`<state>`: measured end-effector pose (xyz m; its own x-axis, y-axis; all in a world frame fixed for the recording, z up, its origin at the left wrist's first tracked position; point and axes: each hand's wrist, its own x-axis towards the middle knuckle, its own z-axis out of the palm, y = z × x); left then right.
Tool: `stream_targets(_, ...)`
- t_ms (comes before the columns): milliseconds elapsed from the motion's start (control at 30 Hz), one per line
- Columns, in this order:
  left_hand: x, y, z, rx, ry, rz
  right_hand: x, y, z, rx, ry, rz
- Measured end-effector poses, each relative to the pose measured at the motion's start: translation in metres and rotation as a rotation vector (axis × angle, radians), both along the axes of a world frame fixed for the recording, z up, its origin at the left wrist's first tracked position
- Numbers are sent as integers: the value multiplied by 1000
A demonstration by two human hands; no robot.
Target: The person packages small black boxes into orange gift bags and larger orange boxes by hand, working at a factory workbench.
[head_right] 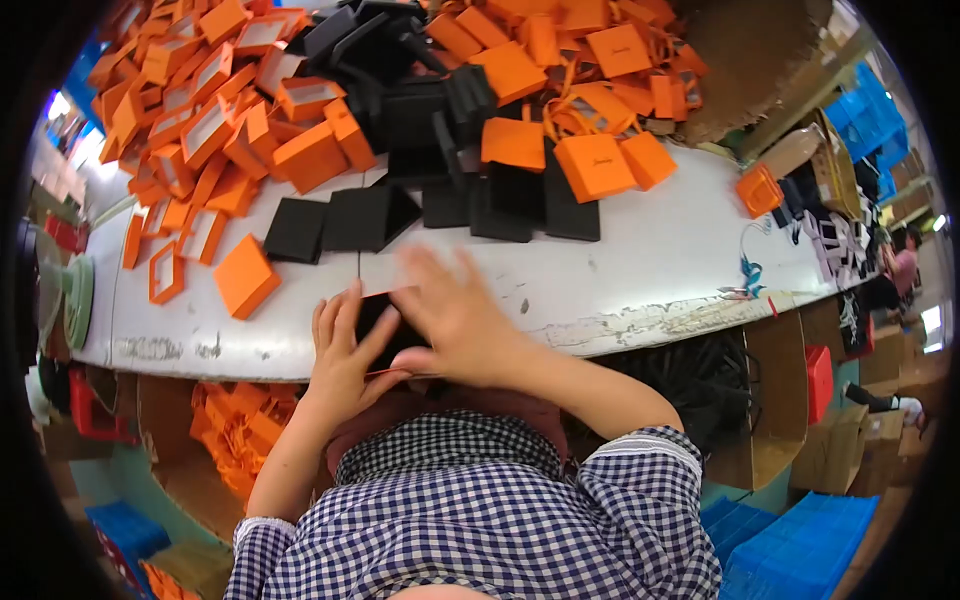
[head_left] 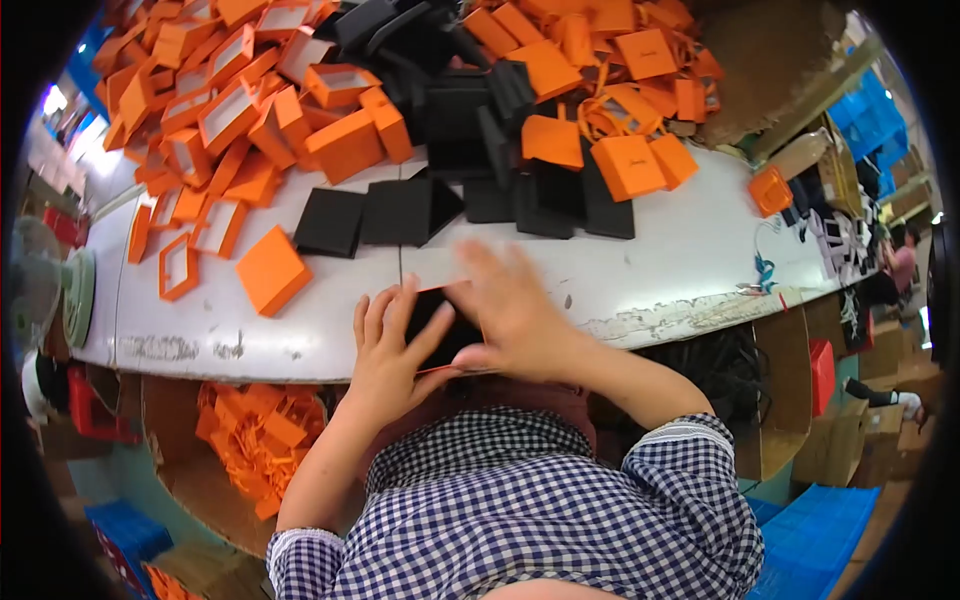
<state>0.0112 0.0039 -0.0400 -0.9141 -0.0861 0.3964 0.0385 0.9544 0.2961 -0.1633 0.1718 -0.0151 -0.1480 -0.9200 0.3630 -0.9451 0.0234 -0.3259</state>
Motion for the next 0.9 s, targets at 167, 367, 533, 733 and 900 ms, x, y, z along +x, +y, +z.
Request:
stream_targets(167,-4,-1,10,-71,-209,-146,-168,67,18,-232,385,-870)
stream_targets(367,-8,1,16,-175,-161,-97,-204,78,26,-290,80,-834)
stream_targets(533,8,-13,42,-267,-274,21,-88,72,66,-126,-260,-118)
stream_targets(733,25,-31,65,-199,-425,102,-46,71,34,255,-161,-10)
stream_targets(900,38,-40,66,-110,-453,138,-31,25,58,102,-112,35)
